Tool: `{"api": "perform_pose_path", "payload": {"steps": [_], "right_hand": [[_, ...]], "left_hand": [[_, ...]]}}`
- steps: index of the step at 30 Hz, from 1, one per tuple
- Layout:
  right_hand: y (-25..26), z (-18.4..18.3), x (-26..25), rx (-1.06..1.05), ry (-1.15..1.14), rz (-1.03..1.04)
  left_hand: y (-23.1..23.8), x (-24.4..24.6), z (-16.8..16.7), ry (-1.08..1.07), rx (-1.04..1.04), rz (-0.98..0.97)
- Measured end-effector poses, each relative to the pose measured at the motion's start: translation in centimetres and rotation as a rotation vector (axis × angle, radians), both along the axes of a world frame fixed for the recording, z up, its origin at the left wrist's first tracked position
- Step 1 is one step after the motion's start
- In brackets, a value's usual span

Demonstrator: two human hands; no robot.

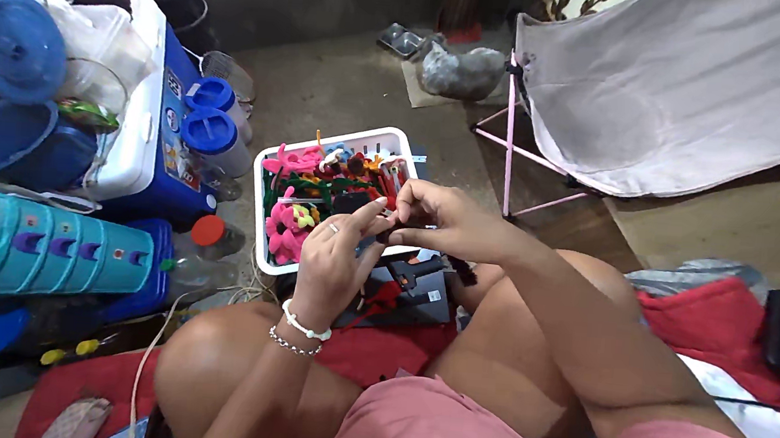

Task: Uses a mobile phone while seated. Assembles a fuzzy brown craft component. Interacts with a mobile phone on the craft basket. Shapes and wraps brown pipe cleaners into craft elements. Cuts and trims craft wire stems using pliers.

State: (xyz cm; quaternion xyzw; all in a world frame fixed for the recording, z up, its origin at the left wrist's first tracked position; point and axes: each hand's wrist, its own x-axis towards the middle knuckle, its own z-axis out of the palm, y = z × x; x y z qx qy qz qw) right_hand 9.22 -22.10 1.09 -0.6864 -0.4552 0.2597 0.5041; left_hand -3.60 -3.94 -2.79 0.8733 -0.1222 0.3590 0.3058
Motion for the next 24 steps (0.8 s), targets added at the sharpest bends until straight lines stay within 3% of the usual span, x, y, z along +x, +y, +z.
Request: {"api": "perform_pose_path", "payload": {"steps": [6, 10, 16, 19, 24], "right_hand": [[1.2, -0.5, -2.1, -0.124, -0.178, -0.232], [1.5, -0.9, -2.0, -0.104, -0.182, -0.23], [0.6, -0.2, -0.6, -0.03, 0.084, -0.086], [0.5, 0.0, -0.6, -0.073, 0.091, -0.114], [1.5, -0.5, -2.3, -0.071, -0.102, -0.321]], "left_hand": [[-0.7, -0.1, -0.1, 0.004, 0.28, 0.223], [-0.7, 0.0, -0.1, 0.042, 0.234, 0.204], [0.4, 0.1, -0.1, -0.007, 0.063, 0.023], [0.3, 0.0, -0.1, -0.051, 0.175, 0.077], [-0.8, 0.1, -0.1, 0.017, 0.236, 0.226]]}}
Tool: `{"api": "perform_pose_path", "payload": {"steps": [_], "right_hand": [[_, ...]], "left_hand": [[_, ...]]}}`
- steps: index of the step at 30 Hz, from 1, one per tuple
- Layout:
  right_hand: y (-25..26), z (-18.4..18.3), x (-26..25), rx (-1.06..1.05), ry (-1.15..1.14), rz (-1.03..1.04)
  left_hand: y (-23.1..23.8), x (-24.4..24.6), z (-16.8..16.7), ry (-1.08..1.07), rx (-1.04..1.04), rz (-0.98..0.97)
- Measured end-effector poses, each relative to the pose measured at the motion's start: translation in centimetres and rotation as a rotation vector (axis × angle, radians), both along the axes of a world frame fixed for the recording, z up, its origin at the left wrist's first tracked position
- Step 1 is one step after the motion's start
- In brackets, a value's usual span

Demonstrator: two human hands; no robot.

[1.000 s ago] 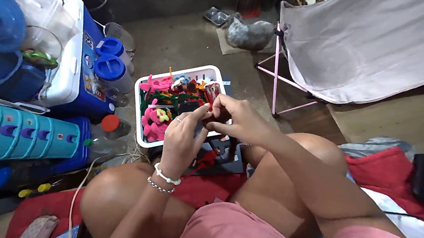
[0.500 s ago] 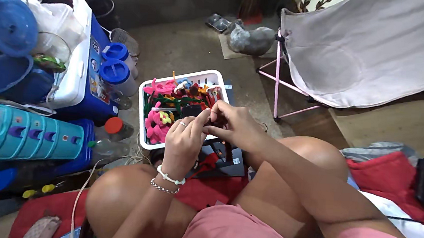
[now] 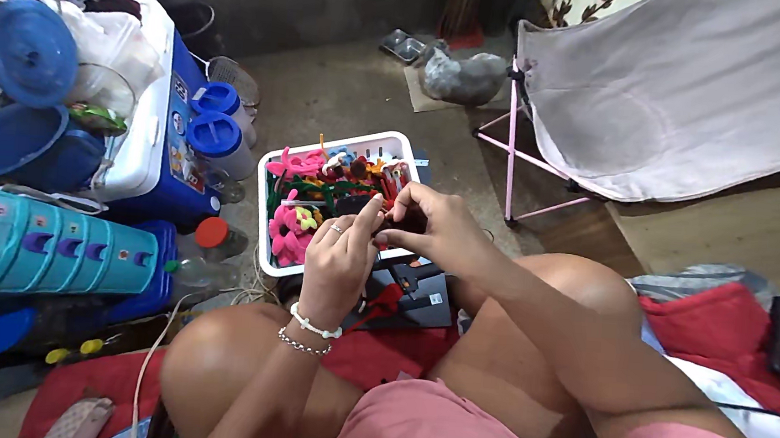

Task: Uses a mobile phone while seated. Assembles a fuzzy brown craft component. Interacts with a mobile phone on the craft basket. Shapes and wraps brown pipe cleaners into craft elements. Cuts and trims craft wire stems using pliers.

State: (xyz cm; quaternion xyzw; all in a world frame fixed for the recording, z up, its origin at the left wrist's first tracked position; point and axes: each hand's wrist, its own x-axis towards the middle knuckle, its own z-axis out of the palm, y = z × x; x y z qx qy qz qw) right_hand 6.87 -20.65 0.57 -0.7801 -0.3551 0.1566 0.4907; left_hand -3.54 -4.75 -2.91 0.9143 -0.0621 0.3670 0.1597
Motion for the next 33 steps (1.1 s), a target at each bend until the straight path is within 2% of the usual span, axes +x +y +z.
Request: {"api": "perform_pose_path", "payload": {"steps": [5, 10, 13, 15, 17, 20, 24, 29, 33], "right_hand": [[0.5, -0.4, -0.4, 0.003, -0.105, 0.019], [-0.2, 0.1, 1.1, 0.19, -0.024, 0.183], [-0.7, 0.5, 1.7, 0.245, 0.051, 0.277], [-0.7, 0.6, 1.4, 0.256, 0.104, 0.247], [-0.5, 0.4, 1.0, 0.239, 0.093, 0.15], [0.0, -0.2, -0.2, 0.235, -0.042, 0.02], [0.7, -0.6, -1.8, 0.203, -0.192, -0.046], [0.9, -0.4, -1.9, 0.253, -0.163, -0.085], [0.4, 0.0, -0.8, 0.365, -0.098, -0.021]], "left_hand": [[-0.3, 0.0, -0.1, 0.028, -0.065, 0.07], [0.8, 0.2, 0.1, -0.013, -0.379, -0.13], [0.9, 0.0, 0.2, -0.101, -0.495, -0.208], [0.7, -0.1, 0.2, -0.151, -0.484, -0.218], [0.6, -0.2, 0.1, -0.19, -0.382, -0.152], [0.7, -0.2, 0.1, -0.194, -0.234, -0.047], [0.7, -0.5, 0.2, -0.164, -0.129, 0.035], [0.0, -0.3, 0.7, -0.126, -0.381, 0.024], [1.3, -0.4, 1.2, -0.067, -0.502, -0.15]]}}
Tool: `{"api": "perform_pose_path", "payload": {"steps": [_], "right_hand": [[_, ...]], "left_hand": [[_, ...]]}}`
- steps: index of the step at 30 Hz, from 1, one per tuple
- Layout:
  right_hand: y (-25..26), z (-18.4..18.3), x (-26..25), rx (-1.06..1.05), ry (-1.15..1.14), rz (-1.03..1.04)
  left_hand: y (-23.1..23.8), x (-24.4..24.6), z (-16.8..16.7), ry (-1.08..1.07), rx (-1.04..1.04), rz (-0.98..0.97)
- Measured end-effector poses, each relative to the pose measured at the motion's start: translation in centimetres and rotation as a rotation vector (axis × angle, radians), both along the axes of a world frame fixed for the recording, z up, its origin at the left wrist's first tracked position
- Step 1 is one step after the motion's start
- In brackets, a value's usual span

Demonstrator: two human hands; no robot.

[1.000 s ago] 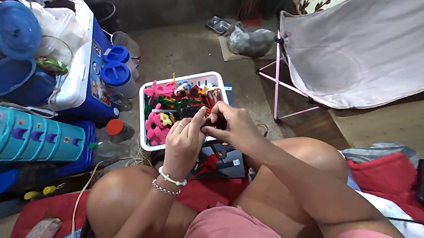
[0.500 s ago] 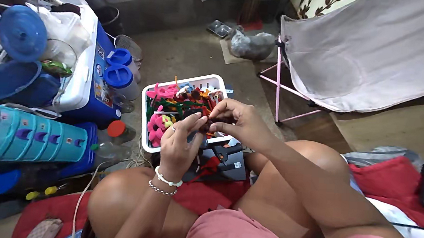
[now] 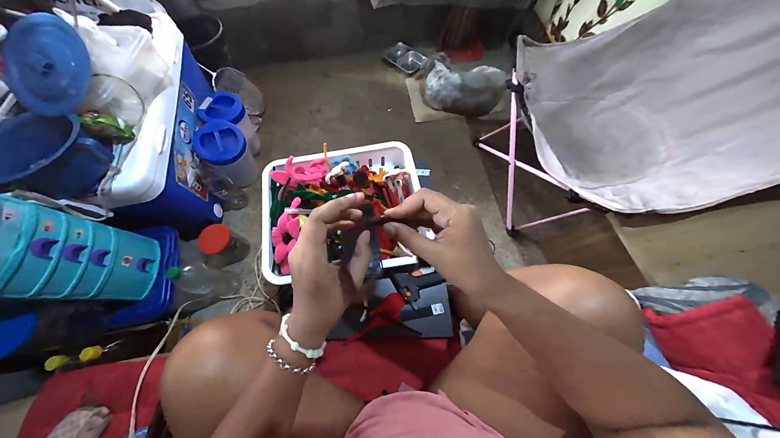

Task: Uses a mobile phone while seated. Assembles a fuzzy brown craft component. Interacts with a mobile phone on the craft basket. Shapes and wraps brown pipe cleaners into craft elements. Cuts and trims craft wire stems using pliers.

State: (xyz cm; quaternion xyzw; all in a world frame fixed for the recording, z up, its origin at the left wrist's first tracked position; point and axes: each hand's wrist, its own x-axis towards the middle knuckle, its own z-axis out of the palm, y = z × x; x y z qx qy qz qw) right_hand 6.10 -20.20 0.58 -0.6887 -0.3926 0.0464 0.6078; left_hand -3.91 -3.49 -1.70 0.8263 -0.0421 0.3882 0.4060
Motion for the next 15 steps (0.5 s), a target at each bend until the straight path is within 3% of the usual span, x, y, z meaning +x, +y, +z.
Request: {"api": "perform_pose_path", "payload": {"steps": [4, 7, 11, 15], "right_hand": [[0.0, 0.4, -0.3, 0.027, -0.023, 0.007], [0.3, 0.1, -0.6, -0.027, 0.01, -0.038], [-0.1, 0.0, 0.5, -0.088, -0.097, -0.193], [-0.8, 0.6, 1.5, -0.085, -0.191, -0.276]], "left_hand": [[-0.6, -0.1, -0.2, -0.113, -0.03, 0.003], [-1.4, 0.2, -0.5, 0.016, -0.229, 0.011], [-1.7, 0.1, -0.1, 0.193, -0.639, -0.174], [-1.4, -0.2, 0.4, 0.219, -0.757, -0.266]]}}
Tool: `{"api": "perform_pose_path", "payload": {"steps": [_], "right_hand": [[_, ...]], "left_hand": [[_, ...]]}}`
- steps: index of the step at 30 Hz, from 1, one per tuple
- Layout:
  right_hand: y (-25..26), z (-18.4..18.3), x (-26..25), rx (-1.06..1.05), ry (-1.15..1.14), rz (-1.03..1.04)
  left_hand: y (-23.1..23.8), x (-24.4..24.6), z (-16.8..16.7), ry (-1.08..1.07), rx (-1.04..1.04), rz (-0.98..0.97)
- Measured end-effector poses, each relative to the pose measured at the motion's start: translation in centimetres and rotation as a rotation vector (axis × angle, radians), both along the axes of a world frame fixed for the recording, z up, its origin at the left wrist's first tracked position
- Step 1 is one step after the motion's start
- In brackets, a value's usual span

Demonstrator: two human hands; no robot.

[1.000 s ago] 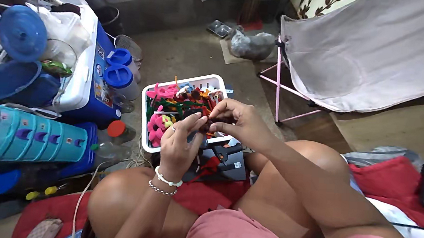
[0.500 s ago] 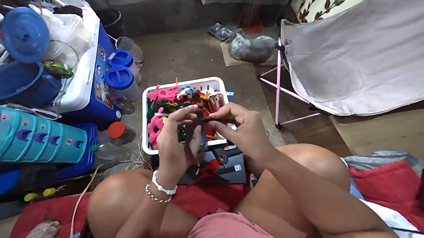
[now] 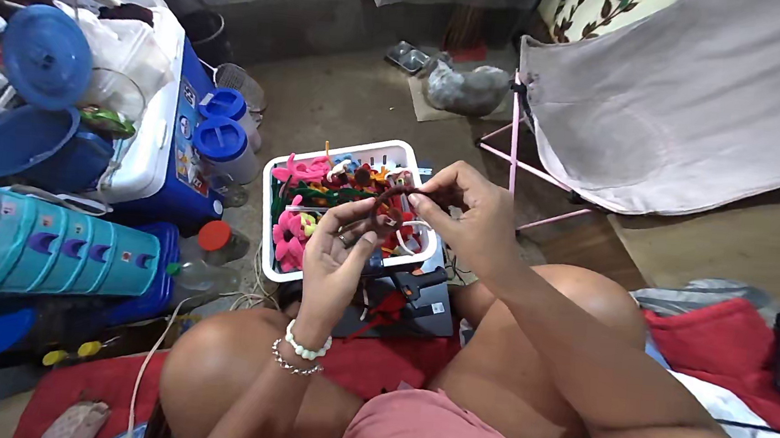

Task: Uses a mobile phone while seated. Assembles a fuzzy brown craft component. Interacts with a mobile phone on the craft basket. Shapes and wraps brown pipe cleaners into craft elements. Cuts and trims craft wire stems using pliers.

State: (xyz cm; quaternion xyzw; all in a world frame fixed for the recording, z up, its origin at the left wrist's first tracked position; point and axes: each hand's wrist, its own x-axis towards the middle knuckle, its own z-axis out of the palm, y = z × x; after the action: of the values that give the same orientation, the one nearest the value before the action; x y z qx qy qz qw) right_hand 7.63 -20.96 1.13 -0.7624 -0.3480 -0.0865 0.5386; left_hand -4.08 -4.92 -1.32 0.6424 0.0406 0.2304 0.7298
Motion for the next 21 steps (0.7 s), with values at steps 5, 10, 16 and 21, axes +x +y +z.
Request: {"api": "perform_pose_path", "payload": {"steps": [5, 10, 16, 21], "right_hand": [[0.07, -0.16, 0.02, 0.016, -0.001, 0.05], [0.46, -0.53, -0.22, -0.01, -0.158, 0.081], [0.22, 0.06, -0.29, -0.057, -0.328, 0.183], [0.32, -0.37, -0.29, -0.065, -0.128, 0.318]], "left_hand": [[0.04, 0.14, -0.11, -0.035, -0.09, -0.018], [-0.07, 0.16, 0.18, 0.012, -0.201, 0.024], [0.17, -0.01, 0.54, 0.048, -0.284, 0.031], [0.36, -0.21, 0.77, 0.064, -0.297, 0.011]]}}
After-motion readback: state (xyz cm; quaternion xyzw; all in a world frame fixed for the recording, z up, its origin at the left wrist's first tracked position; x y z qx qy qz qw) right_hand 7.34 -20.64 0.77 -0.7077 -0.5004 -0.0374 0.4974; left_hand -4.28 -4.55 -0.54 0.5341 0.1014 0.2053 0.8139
